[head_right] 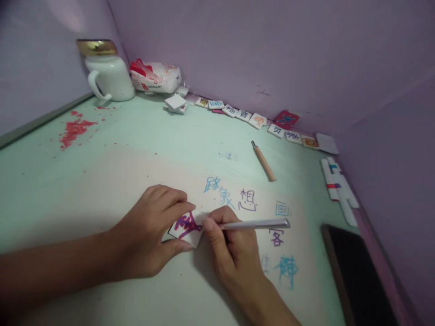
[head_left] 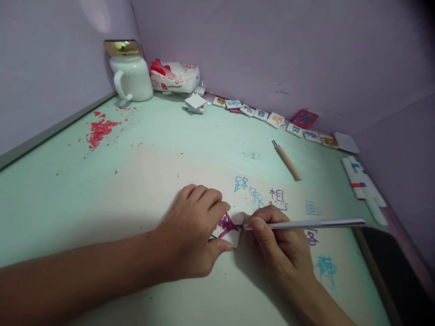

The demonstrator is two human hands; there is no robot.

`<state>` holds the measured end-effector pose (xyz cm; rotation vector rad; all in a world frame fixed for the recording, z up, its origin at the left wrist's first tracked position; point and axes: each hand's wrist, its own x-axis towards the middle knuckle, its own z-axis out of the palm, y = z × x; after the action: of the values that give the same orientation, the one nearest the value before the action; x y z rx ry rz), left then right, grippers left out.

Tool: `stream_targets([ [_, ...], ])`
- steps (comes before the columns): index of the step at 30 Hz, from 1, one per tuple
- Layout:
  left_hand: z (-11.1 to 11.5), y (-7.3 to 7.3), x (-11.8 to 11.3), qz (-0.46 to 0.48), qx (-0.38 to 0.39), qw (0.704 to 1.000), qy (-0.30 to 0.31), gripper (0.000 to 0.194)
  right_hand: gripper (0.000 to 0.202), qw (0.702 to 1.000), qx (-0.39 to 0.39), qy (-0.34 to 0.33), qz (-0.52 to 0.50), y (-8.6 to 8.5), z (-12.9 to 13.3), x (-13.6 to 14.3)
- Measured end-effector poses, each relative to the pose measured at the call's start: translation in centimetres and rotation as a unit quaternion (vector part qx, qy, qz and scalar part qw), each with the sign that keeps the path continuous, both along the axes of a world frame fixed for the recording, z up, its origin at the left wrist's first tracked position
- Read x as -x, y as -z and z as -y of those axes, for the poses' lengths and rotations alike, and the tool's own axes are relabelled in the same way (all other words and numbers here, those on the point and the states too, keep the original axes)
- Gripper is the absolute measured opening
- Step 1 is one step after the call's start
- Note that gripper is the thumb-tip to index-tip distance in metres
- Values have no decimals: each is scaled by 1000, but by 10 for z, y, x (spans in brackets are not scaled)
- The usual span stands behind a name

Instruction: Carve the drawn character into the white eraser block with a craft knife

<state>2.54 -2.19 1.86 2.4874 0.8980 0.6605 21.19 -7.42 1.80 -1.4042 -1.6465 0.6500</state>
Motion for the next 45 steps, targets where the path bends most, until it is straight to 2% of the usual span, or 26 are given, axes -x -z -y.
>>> stream_targets([
  [9, 1, 0, 0, -5, 0, 1000, -3, 32, 28, 998, 15, 49, -26, -2, 2, 8],
  [13, 2, -2, 0, -20, -1, 1000, -17, 31, 33, 993, 48, 90, -55, -5, 5, 14],
  [20, 2, -2, -1, -26, -9, 999, -23, 32, 37, 975, 123, 107, -151, -9, 8, 19],
  [25, 2, -3, 0, -41, -4, 999, -21, 34, 35, 972, 108, 146, -152, -8, 7, 17],
  [36, 2, -3, -2, -37, -10, 999, -29, 31, 33, 991, 48, 92, -87, -8, 6, 17],
  [45, 0, -2, -1, -39, -9, 999, -26, 32, 34, 981, 97, 88, -144, -4, 7, 9],
])
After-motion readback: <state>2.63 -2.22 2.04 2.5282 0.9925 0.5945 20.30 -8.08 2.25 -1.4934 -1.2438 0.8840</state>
